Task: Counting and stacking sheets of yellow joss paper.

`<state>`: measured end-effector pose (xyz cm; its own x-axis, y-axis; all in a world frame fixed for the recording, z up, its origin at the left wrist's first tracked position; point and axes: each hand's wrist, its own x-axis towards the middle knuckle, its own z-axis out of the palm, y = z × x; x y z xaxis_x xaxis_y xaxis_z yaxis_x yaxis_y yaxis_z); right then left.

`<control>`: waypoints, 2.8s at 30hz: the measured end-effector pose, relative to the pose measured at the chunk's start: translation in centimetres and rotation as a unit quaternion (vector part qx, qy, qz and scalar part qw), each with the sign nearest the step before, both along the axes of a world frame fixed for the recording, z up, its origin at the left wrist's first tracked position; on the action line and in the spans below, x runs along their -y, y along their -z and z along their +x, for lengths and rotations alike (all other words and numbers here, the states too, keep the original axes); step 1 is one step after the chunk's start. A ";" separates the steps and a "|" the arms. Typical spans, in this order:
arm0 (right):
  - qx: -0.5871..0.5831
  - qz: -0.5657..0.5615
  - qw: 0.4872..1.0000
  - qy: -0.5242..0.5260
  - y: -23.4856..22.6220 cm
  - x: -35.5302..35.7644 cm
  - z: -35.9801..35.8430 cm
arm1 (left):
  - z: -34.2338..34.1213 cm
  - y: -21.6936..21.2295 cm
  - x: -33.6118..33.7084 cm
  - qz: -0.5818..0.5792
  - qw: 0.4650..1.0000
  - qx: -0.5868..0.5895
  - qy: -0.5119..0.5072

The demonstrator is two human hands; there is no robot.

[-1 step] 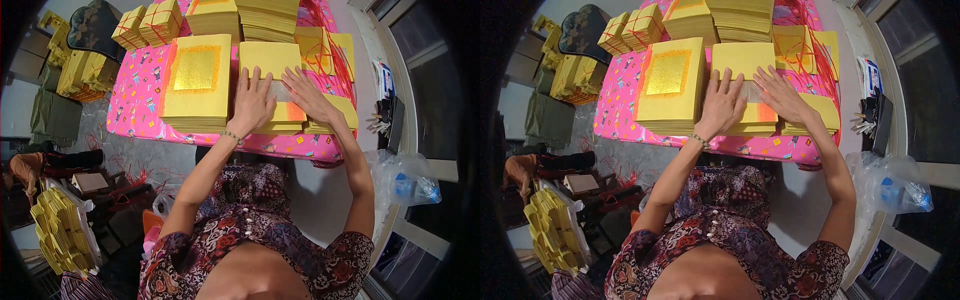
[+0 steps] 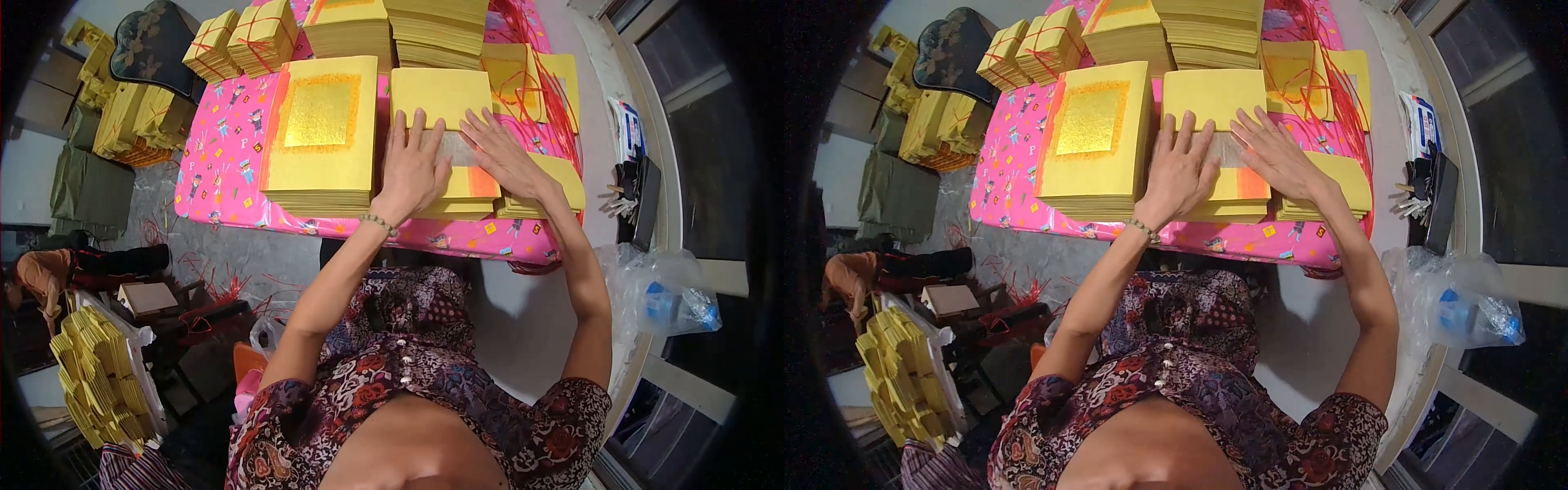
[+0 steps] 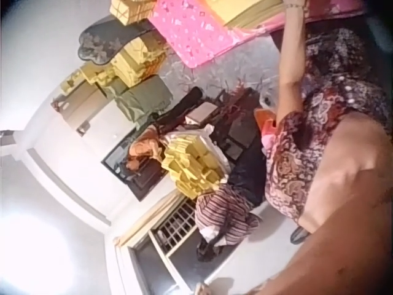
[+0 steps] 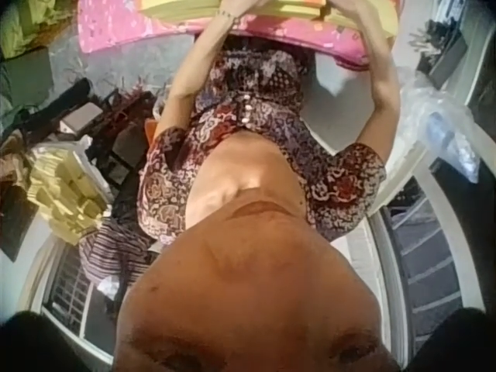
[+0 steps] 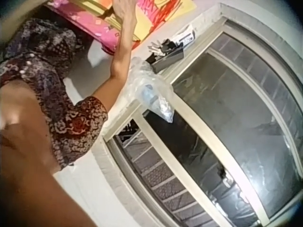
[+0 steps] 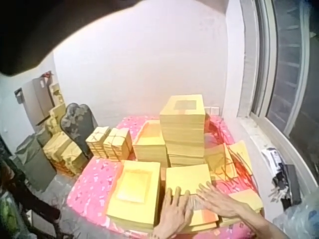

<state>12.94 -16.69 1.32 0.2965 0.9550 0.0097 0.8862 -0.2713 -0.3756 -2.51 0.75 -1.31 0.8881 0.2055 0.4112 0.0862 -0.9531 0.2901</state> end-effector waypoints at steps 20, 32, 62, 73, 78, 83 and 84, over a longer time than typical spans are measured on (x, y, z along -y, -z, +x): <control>-0.004 0.044 0.999 -0.011 0.3 -0.4 0.4 | 0.2 0.5 -0.5 0.033 0.999 -0.010 0.011; 0.153 0.192 0.966 0.085 0.1 -0.9 2.1 | 0.6 -1.1 -0.2 -0.012 0.999 -0.042 -0.023; -0.345 0.410 0.780 0.323 0.3 7.6 0.1 | 3.4 -4.1 6.3 -0.680 0.711 0.168 0.062; -0.296 0.366 0.799 0.374 5.7 15.8 2.2 | 4.7 -0.1 14.0 -0.466 0.867 0.093 0.151; -0.226 0.291 0.833 0.412 8.4 16.7 2.9 | 4.3 1.7 14.9 -0.380 0.916 0.050 0.115; -0.210 0.286 0.834 0.423 9.9 17.0 3.0 | 4.4 2.9 15.1 -0.379 0.920 0.019 0.092; -0.201 0.280 0.836 0.426 9.9 16.9 2.8 | 4.4 2.9 15.1 -0.375 0.923 0.017 0.086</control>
<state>15.77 -33.62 -8.54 0.9543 0.2738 0.1201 0.2315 -0.4223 -0.8764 1.92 -14.39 -4.16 0.9232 0.3010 0.2388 -0.0686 -0.4823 0.8733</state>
